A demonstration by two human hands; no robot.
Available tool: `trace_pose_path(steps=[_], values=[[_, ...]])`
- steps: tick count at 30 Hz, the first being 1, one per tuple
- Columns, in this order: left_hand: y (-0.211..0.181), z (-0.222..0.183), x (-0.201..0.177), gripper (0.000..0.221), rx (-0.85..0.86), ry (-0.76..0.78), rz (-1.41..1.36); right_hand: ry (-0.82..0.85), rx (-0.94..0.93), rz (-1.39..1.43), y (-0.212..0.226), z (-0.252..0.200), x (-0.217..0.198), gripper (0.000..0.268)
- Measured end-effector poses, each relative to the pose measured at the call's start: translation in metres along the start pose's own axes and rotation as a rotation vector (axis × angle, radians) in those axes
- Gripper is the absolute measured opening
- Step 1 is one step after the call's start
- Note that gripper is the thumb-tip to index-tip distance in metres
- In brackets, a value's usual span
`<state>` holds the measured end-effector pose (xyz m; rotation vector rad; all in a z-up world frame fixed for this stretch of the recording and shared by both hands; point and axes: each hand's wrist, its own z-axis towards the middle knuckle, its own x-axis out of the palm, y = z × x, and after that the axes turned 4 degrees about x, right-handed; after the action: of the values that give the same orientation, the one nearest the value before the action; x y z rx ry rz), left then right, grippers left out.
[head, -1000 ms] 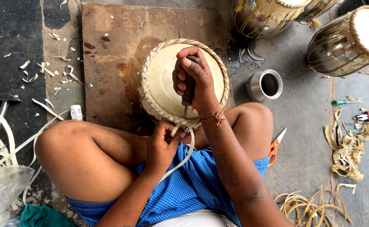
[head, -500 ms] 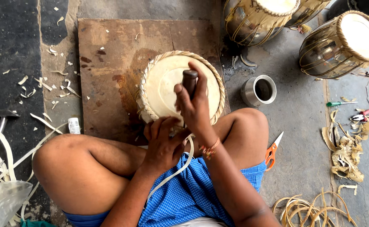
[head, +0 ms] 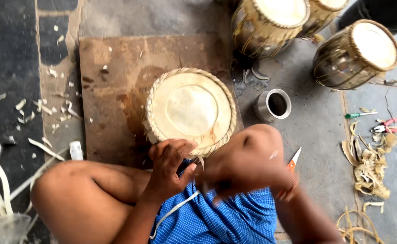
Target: The person weaves long white leather strips through the braided rim of a tabla drum using a metal awl to secure and tighten the drum head.
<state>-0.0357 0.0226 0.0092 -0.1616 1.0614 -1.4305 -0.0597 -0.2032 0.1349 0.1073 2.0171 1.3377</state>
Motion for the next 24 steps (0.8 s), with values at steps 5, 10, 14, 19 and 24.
trace_pose_path(steps=[5, 10, 14, 19, 24], values=[[0.007, -0.008, -0.008, 0.064, -0.015, 0.027, -0.032, -0.114, 0.237, -0.233, -0.013, 0.014, 0.100, 0.054], [0.012, -0.004, -0.006, 0.064, -0.032, 0.058, -0.001, -0.515, 0.319, -0.246, -0.013, -0.005, 0.082, 0.030], [0.011, -0.003, 0.000, 0.058, -0.045, 0.057, 0.027, -0.921, 0.255, -0.478, -0.034, 0.020, 0.055, 0.035], [0.006, -0.002, 0.000, 0.036, -0.072, 0.063, 0.136, -1.067, 0.195, -0.203, -0.063, 0.045, 0.058, 0.019], [0.002, 0.008, -0.003, 0.029, 0.012, 0.117, 0.313, -0.986, 0.160, 0.104, -0.064, 0.028, 0.050, 0.016]])
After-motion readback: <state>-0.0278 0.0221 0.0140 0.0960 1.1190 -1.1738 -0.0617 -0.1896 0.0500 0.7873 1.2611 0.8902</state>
